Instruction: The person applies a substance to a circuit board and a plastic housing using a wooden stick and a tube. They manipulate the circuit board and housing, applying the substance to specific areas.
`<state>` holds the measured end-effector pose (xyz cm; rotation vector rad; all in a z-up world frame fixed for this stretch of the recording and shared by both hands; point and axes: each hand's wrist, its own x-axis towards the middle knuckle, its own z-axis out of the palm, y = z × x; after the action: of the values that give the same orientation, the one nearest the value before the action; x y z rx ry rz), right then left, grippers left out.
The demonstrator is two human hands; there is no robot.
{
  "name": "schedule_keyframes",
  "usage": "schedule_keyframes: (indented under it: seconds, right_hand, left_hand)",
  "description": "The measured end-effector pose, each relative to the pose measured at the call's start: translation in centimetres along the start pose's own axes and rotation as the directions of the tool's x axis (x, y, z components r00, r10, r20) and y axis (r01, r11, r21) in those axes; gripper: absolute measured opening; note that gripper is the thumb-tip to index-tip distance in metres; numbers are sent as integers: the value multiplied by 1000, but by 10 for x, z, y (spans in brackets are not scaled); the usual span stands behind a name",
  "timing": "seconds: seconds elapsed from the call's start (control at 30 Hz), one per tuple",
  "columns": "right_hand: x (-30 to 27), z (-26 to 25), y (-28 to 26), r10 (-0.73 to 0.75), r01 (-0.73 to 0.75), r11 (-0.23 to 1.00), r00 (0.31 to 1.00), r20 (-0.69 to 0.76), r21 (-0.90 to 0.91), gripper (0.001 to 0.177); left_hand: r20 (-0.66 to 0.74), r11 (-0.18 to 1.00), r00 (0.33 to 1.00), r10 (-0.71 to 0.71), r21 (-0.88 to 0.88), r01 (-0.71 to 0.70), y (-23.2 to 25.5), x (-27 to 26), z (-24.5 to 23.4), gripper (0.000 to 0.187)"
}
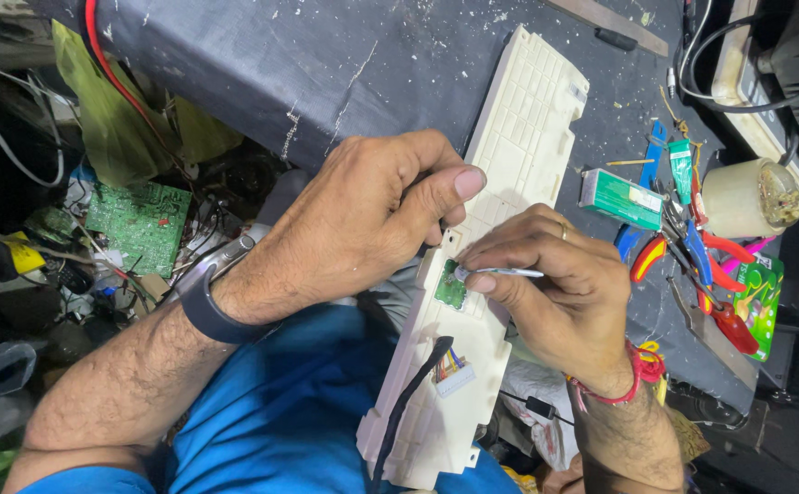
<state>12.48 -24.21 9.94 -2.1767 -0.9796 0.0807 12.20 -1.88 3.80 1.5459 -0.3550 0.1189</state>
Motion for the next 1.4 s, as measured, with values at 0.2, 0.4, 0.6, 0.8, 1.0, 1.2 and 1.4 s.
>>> schedule_keyframes:
  seconds: [0.2, 0.4, 0.6, 0.8, 1.0, 1.2, 1.4]
  right_hand:
    - [-4, 0, -2, 55, -42, 987, 995, -82, 156, 11]
    - [1, -1, -1, -1, 2, 1000, 999, 38, -12, 14]
    - [-6, -5, 3, 99, -79, 948, 994, -51, 307, 10]
    - [-11, -8, 19, 359, -137, 676, 919, -161, 724, 13]
    - [-13, -7, 17, 329, -45, 658, 915, -233, 752, 20]
    - [-13, -7, 12, 294, -56, 774, 914, -280, 631, 17]
    - [-13, -5, 9, 219, -109, 933, 929, -298, 344, 16]
  left_hand:
    - [6, 1000, 1000, -16, -9, 16, 0, 0, 0, 35]
    - [9, 1000, 1000, -7, 0, 7, 0, 0, 1, 34]
    - [23, 1000, 1000, -2, 2, 2, -3, 1, 0, 28]
    - [104, 922, 994, -15, -384, 54, -13, 2, -2, 27]
    - [165, 836, 983, -81, -526, 157, -15, 1, -3, 30]
    - [208, 771, 968, -141, -590, 239, -10, 3, 1, 32]
    - [207, 807, 964, -167, -532, 254, -12, 1, 6, 31]
